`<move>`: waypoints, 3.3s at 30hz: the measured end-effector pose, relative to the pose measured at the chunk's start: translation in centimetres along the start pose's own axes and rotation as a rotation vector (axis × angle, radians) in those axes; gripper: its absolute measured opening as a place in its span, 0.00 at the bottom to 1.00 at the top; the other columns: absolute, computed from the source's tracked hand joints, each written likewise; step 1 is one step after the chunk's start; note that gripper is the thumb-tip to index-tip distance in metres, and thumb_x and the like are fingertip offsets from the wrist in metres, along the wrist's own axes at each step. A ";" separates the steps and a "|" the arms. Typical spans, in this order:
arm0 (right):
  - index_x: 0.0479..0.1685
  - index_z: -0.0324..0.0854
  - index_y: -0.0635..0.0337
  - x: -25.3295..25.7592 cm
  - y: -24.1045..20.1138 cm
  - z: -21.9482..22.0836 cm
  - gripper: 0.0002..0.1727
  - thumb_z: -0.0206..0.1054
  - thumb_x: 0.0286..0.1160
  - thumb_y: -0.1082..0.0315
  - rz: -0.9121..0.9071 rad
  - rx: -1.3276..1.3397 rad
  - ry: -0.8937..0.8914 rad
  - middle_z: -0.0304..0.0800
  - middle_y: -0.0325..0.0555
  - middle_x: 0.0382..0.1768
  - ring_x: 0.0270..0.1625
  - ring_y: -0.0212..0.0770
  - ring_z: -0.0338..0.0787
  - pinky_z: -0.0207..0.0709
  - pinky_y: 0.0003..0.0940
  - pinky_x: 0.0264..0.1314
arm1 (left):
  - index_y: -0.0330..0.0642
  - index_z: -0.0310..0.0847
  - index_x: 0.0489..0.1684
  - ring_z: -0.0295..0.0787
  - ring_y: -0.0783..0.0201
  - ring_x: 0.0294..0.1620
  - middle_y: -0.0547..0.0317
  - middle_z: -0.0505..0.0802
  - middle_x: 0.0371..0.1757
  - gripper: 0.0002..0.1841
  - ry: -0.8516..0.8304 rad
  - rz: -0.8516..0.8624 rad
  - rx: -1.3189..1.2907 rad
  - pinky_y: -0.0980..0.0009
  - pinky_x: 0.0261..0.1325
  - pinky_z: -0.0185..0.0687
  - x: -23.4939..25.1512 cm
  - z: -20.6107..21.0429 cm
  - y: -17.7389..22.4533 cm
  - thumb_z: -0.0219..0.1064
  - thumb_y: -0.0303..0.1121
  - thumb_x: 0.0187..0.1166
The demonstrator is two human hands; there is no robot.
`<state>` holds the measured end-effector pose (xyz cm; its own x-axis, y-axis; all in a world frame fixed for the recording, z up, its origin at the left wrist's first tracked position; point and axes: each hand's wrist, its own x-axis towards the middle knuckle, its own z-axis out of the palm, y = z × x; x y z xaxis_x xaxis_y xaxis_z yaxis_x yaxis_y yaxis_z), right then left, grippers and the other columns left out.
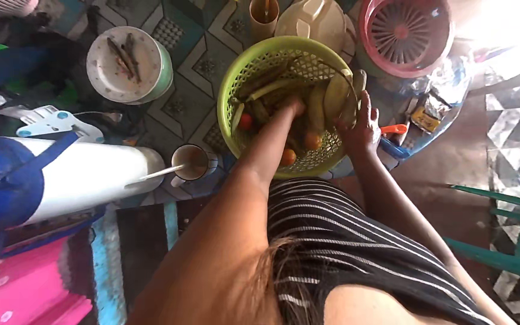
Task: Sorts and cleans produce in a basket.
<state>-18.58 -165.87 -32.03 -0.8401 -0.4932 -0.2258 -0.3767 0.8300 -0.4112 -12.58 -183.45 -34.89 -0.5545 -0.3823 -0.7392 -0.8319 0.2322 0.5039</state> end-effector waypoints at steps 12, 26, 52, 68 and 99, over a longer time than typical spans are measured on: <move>0.96 0.48 0.43 -0.1 0.1 0.3 0.51 0.75 0.75 0.49 -0.004 -0.031 0.000 0.70 0.71 0.80 0.64 0.74 0.85 0.77 0.71 0.60 | 0.39 0.51 0.93 0.76 0.40 0.79 0.33 0.77 0.80 0.38 -0.029 0.111 -0.246 0.42 0.76 0.73 1.0 0.1 -1.6 0.65 0.31 0.83; 0.96 0.51 0.41 0.0 0.0 0.1 0.48 0.75 0.76 0.51 -0.016 -0.030 -0.032 0.70 0.71 0.79 0.63 0.76 0.84 0.77 0.73 0.58 | 0.44 0.73 0.82 0.84 0.41 0.68 0.36 0.85 0.71 0.27 -0.053 0.218 0.142 0.41 0.66 0.79 -3.2 -4.0 -0.9 0.62 0.23 0.80; 0.95 0.53 0.44 -0.1 -0.2 0.1 0.48 0.74 0.76 0.49 -0.025 -0.021 -0.027 0.69 0.69 0.80 0.60 0.74 0.87 0.78 0.71 0.57 | 0.45 0.88 0.68 0.79 0.39 0.77 0.44 0.89 0.70 0.31 -0.008 0.710 0.974 0.36 0.79 0.66 -1.6 -8.8 -10.1 0.75 0.14 0.59; 0.94 0.56 0.45 -0.3 0.2 0.3 0.46 0.75 0.76 0.51 -0.046 0.007 0.000 0.71 0.70 0.79 0.61 0.75 0.86 0.77 0.73 0.57 | 0.40 0.62 0.90 0.75 0.26 0.76 0.27 0.75 0.79 0.39 0.358 0.425 0.745 0.33 0.71 0.74 -1.6 -9.4 -0.2 0.75 0.29 0.75; 0.93 0.57 0.47 -0.2 0.3 0.2 0.45 0.74 0.76 0.50 -0.054 0.014 -0.005 0.71 0.70 0.79 0.61 0.75 0.86 0.77 0.72 0.57 | 0.34 0.72 0.82 0.69 0.39 0.85 0.32 0.70 0.86 0.30 -0.052 0.621 0.268 0.48 0.85 0.66 -11.0 5.7 -3.8 0.70 0.40 0.83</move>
<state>-18.43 -165.57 -32.27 -0.8167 -0.5385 -0.2076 -0.4158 0.7985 -0.4353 -3.45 -175.01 -31.19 -0.9257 -0.0644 -0.3727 -0.3319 0.6108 0.7189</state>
